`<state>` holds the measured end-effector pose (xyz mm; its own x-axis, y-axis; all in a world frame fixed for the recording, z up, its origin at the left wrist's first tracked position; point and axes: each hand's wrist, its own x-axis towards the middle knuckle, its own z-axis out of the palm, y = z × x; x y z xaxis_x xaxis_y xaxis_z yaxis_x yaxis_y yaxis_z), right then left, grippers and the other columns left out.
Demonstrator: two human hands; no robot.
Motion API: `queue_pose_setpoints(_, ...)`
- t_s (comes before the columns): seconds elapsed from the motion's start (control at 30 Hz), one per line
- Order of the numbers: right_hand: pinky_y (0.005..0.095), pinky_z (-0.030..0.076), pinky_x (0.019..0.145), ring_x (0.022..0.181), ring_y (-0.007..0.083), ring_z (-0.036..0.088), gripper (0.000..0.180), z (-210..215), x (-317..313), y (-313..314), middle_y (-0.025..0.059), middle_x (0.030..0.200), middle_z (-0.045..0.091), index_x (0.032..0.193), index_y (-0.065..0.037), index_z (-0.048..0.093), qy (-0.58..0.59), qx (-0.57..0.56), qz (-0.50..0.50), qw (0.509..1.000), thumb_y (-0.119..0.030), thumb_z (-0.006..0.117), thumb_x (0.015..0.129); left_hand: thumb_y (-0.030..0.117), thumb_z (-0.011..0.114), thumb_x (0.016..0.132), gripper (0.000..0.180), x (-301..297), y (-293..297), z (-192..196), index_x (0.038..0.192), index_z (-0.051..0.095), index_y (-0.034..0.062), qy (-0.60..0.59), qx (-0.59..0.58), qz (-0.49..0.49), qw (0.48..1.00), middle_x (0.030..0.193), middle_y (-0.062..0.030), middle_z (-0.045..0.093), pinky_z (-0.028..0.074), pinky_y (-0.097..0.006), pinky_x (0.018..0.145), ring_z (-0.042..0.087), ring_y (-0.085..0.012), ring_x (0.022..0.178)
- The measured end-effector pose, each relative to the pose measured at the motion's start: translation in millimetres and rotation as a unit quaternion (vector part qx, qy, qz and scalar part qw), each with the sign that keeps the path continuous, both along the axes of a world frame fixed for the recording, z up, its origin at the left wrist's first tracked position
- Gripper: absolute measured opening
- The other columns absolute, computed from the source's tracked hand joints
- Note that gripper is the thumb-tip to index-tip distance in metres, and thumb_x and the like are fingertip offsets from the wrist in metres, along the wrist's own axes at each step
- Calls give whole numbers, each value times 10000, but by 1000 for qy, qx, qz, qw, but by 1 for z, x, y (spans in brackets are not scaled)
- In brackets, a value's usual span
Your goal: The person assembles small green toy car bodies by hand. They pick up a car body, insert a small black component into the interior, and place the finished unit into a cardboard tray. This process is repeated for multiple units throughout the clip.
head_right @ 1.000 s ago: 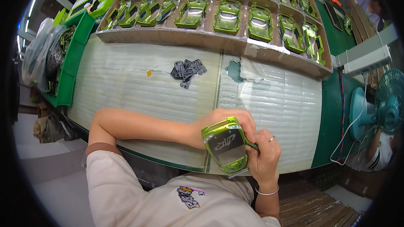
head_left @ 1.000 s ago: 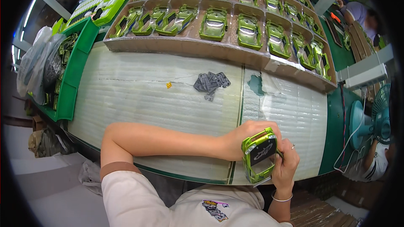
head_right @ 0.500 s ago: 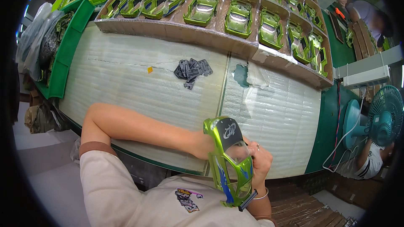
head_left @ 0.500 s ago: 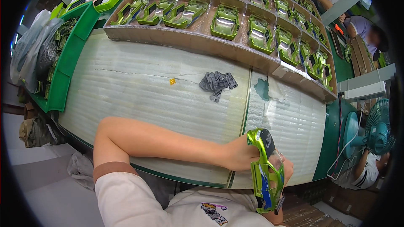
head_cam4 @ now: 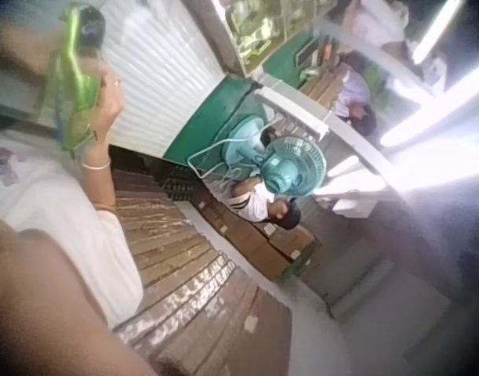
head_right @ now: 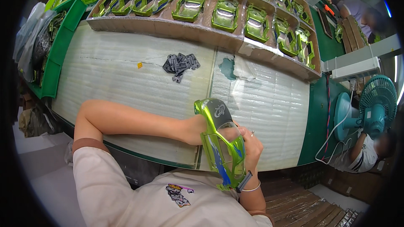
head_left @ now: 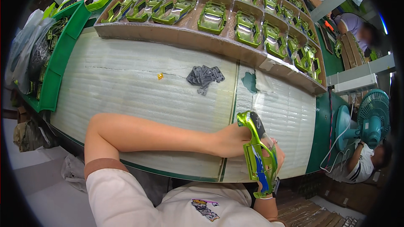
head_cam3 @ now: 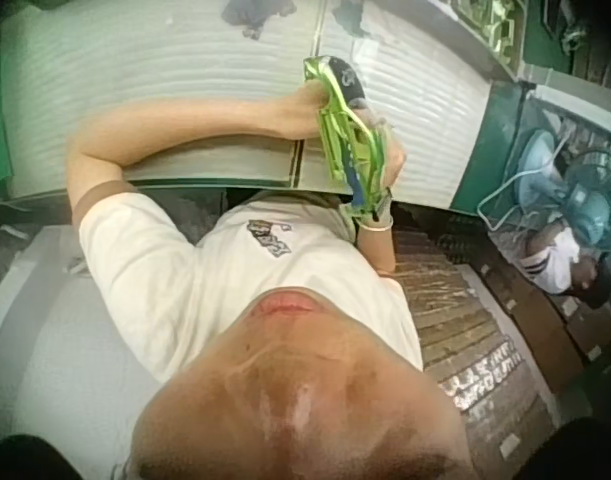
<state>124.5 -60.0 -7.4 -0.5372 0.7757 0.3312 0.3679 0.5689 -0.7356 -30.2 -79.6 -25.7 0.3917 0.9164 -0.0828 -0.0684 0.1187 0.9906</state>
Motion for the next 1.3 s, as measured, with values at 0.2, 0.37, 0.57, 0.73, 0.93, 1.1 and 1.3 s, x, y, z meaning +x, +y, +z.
queue_pose_setpoints(0.2, 243, 437, 562, 640, 153, 583, 198, -11, 9, 0, 112, 818, 631, 953, 45, 596, 54, -62, 48, 995, 9, 567, 760, 219, 531, 816, 227, 1, -1, 2, 811, 601, 3, -35, 47, -4, 998, 778, -173, 592, 430, -357, 661, 549, -279, 720)
queue_pose_setpoints(0.37, 242, 310, 446, 500, 64, 394, 364, 2, -1, -6, -2, 544, 453, 626, -16, 468, 56, -82, -4, 995, -252, 487, 902, 218, 552, 798, 206, 5, -3, -5, 800, 599, 18, 49, 62, 6, 997, 768, -163, 576, 417, -367, 661, 525, -298, 702)
queue_pose_setpoints(0.57, 220, 344, 466, 520, 47, 404, 342, -8, -2, -3, -27, 566, 471, 648, -13, 495, 56, -54, 4, 997, -221, 465, 918, 211, 542, 809, 202, 10, 1, -38, 801, 588, 15, 85, 191, 59, 976, 754, -154, 566, 409, -364, 650, 518, -302, 707)
queue_pose_setpoints(0.73, 206, 430, 546, 636, 61, 512, 219, -6, 0, 3, 27, 726, 567, 863, -6, 536, 88, -178, 5, 980, -211, 477, 914, 292, 483, 906, 351, -2, 3, -4, 862, 616, -30, -2, -9, 54, 999, 722, -64, 625, 469, -242, 577, 568, -86, 654)
queue_pose_setpoints(0.93, 299, 378, 902, 1108, 186, 451, 593, -1, 15, 20, 149, 1182, 461, 1268, -3, 291, 404, -500, 117, 757, -249, 611, 834, 330, 524, 810, 316, -18, 21, 25, 784, 676, 53, 161, -52, 69, 983, 536, -107, 562, 412, -343, 485, 527, -184, 484)
queue_pose_setpoints(1.1, 320, 342, 950, 1116, 202, 432, 824, 8, 11, 14, 138, 1230, 433, 1339, -10, 224, 217, -453, 148, 852, -297, 707, 737, 326, 601, 763, 404, -29, 26, 44, 617, 589, -51, 346, 45, -17, 937, 464, -130, 461, 337, -327, 424, 422, -179, 417)
queue_pose_setpoints(1.3, 340, 358, 950, 1109, 177, 446, 714, 0, 18, 18, 94, 1177, 468, 1283, 27, 329, 341, -536, 111, 764, -305, 685, 761, 284, 709, 745, 470, -30, 25, 43, 514, 356, 78, 232, 36, -6, 972, 487, 62, 332, 248, -232, 425, 310, -35, 476)
